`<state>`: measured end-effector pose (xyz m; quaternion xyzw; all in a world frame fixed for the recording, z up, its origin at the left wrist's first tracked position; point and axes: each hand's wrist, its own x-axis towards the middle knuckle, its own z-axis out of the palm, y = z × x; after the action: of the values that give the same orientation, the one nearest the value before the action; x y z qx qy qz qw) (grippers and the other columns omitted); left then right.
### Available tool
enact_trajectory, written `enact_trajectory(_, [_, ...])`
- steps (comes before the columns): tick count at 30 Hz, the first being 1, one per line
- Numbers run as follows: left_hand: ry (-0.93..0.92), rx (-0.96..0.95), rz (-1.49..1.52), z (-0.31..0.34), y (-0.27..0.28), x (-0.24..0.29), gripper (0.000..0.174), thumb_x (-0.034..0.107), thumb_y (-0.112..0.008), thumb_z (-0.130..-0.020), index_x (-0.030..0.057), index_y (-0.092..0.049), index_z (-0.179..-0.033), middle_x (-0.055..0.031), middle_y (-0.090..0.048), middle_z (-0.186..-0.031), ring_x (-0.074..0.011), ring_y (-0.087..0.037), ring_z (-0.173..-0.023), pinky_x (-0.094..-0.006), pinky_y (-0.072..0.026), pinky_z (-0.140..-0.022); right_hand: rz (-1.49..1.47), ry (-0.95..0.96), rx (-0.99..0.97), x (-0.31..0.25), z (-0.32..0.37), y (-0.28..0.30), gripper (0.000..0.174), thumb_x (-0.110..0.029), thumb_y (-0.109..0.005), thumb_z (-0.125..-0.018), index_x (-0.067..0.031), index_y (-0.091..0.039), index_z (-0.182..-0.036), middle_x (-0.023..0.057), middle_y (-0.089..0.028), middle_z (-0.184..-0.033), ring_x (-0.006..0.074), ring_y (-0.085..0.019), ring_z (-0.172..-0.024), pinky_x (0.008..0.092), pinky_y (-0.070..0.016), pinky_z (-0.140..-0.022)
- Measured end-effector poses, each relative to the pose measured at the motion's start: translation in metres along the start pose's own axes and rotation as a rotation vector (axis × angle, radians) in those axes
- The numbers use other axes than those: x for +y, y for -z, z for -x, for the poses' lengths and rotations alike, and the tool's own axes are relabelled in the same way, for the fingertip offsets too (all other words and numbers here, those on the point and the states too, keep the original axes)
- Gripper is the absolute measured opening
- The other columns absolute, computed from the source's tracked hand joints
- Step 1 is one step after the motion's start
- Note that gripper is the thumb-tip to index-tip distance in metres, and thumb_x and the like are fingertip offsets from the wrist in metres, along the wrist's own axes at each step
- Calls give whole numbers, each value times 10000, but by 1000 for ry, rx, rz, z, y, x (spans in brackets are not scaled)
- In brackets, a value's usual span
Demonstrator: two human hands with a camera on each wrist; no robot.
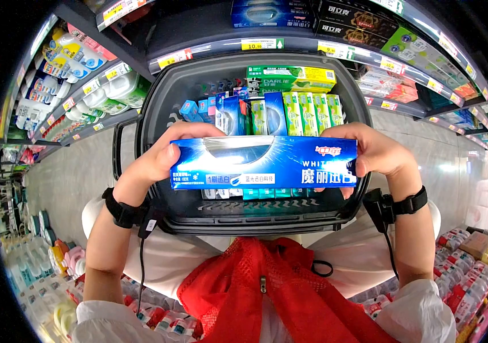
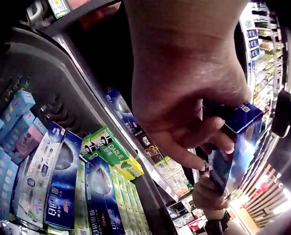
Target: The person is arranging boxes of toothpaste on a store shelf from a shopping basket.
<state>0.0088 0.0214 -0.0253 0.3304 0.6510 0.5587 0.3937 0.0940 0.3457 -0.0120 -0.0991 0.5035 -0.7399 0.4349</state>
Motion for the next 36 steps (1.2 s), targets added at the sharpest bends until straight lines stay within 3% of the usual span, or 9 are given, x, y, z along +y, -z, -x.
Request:
enact_trajectory(8, [56, -31, 4, 10, 3, -11, 870, 835, -405, -597, -4, -503, -806, 4, -524, -721, -41, -483, -669, -160, -344, -556, 53, 12, -22, 4, -11, 3, 725, -358, -715, -696, 78, -398, -1179, 117, -616, -850, 189, -633, -653, 270, -525, -558])
enact_trajectory(12, [-100, 198, -100, 12, 3, -24, 783, 740, -367, -729, -8, -504, -916, -11, -538, -760, -54, -510, -661, -181, -387, -574, 121, 43, 132, 4, -12, 0, 611, -259, -677, -750, 75, -404, -1182, 122, -612, -884, 186, -630, -674, 273, -529, -598])
enact_trajectory(15, [73, 450, 308, 10, 6, -21, 530, 466, -284, -917, 6, -441, -1128, -79, -592, -880, -132, -587, -703, -274, -483, -697, 86, 142, 346, 1, -23, 0, 485, -145, -629, -772, 49, -434, -1171, 118, -600, -941, 181, -620, -731, 292, -521, -664])
enact_trajectory(18, [58, 538, 423, 1, 0, -14, 546, 484, -272, -914, 42, -429, -1194, -67, -555, -1048, -122, -563, -873, -288, -479, -727, 136, 312, 508, -4, -32, -4, 482, -80, -613, -755, 19, -431, -1190, 91, -585, -1018, 168, -588, -877, 316, -506, -747])
enact_trajectory(20, [17, 421, 503, 3, 7, -15, 448, 390, -359, -923, 47, -422, -1204, -63, -521, -1114, -129, -522, -979, -306, -474, -780, 122, 277, 498, -8, -32, -3, 460, -30, -587, -747, 1, -444, -1183, 81, -558, -1081, 170, -552, -958, 314, -493, -783])
enact_trajectory(23, [-1, 458, 476, -6, 0, -6, 399, 109, -544, -848, 59, -408, -1220, -86, -464, -1206, -156, -478, -1063, -307, -430, -891, 204, 445, 575, -10, -42, 0, 524, 53, -535, -689, 2, -422, -1198, 112, -489, -1165, 191, -505, -1037, 323, -452, -858])
enact_trajectory(28, [-143, 503, 313, -24, 2, 3, 472, -2, -587, -775, 45, -404, -1208, -92, -445, -1227, -169, -445, -1114, -298, -398, -907, -116, 551, 604, -17, -46, 13, 653, 27, -457, -594, 17, -382, -1242, 131, -473, -1179, 225, -479, -1067, 327, -433, -874])
enact_trajectory(30, [-221, 530, 248, -34, 4, 9, 494, -36, -593, -752, 38, -403, -1202, -95, -442, -1227, -175, -432, -1131, -299, -385, -918, -314, 611, 538, -22, -47, 14, 626, -59, -454, -636, 43, -367, -1247, 150, -452, -1200, 240, -458, -1090, 319, -426, -881])
enact_trajectory(36, [-410, 529, 109, -44, 7, 14, 572, -234, -554, -583, 24, -447, -1082, -123, -434, -1209, -213, -390, -1191, -339, -342, -994, -285, 581, 683, -21, -55, 15, 473, -244, -421, -843, 27, -399, -1231, 127, -475, -1175, 244, -454, -1103, 368, -451, -854])
